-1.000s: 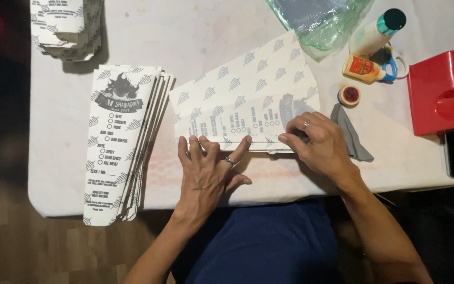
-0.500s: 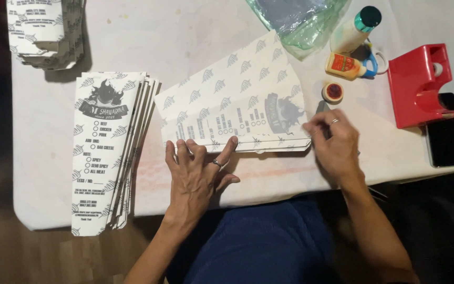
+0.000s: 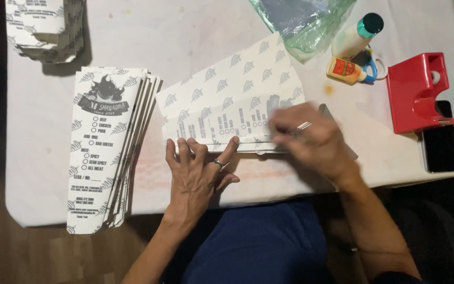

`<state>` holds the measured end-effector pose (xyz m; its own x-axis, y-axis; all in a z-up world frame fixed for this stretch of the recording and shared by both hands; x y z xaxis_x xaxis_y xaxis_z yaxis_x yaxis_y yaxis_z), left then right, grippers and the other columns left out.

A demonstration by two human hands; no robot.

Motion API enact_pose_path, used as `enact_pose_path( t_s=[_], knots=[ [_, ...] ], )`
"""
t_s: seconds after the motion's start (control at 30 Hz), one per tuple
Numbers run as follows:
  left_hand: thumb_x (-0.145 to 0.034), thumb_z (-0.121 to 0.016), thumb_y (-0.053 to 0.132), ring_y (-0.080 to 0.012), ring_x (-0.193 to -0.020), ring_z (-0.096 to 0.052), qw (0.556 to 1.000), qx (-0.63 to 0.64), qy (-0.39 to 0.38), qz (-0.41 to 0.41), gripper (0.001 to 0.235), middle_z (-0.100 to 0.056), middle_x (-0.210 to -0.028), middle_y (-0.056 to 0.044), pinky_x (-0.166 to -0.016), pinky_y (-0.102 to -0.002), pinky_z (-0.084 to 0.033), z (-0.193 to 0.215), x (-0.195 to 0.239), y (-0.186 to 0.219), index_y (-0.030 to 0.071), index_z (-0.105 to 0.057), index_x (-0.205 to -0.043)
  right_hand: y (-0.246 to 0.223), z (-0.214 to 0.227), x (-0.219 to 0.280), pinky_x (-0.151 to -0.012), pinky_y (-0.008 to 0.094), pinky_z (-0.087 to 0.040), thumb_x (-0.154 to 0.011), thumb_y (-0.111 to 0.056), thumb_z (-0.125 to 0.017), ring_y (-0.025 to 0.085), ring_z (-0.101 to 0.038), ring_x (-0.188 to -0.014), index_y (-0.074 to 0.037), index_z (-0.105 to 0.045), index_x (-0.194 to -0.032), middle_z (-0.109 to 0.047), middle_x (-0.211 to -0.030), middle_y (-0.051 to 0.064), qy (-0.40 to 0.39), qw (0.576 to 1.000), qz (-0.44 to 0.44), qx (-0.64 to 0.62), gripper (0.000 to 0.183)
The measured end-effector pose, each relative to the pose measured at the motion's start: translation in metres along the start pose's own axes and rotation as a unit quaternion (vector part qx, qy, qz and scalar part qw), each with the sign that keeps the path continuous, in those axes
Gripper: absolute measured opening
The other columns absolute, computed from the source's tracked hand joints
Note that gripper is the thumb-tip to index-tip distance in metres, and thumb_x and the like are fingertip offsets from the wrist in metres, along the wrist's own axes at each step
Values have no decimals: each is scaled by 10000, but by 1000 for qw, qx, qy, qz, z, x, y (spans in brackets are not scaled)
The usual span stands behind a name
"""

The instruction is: Folding the edges of paper wrappers and securing them with adhesive tape from a dispenser.

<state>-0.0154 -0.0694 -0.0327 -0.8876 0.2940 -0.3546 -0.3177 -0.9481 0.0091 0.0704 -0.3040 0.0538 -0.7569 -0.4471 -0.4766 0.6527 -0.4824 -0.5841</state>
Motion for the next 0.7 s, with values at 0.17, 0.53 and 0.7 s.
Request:
enact_pose_path(
  t_s=[0.17, 0.53, 0.7],
  knots=[
    [-860, -467, 789, -556, -1138, -548, 1000, 5, 3, 4, 777, -555, -1145, -283, -1020, -781, -326, 1, 1, -1, 427, -434, -1547, -4, -31, 16, -888, 404, -577, -867, -164, -812, 333, -718, -981, -93, -799, -1026, -764, -1081, 137, -74, 995, 64, 3, 174],
    [-833, -529, 765, -564, -1140, -550, 1000, 16, -2, 7, 792, -563, -1151, -289, -1022, -792, -318, 2, 1, 0, 431, -439, -1545, 24, -10, 44, -874, 385, -577, -829, -198, -866, 309, -699, -995, -115, -814, -1046, -773, -1135, 111, -21, 999, 10, 44, 238],
    [-840, -529, 762, -557, -1144, -562, 1000, 4, 5, 13, 792, -578, -1147, -301, -1028, -779, -333, 1, 1, 1, 407, -444, -1543, 5, -46, 19, -859, 444, -569, -929, -170, -776, 356, -702, -935, -41, -780, -1030, -757, -1044, 170, -38, 992, 119, -1, 164]
  ],
)
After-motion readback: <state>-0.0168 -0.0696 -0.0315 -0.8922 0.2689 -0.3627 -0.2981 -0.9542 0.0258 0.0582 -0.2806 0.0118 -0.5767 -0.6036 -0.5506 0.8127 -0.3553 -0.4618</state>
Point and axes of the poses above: each hand's wrist, its own x-axis away from the middle knuckle, its own z-axis out of the back of the hand, y = z × x, the point moved 2 cm from there along -x, towards the middle knuckle
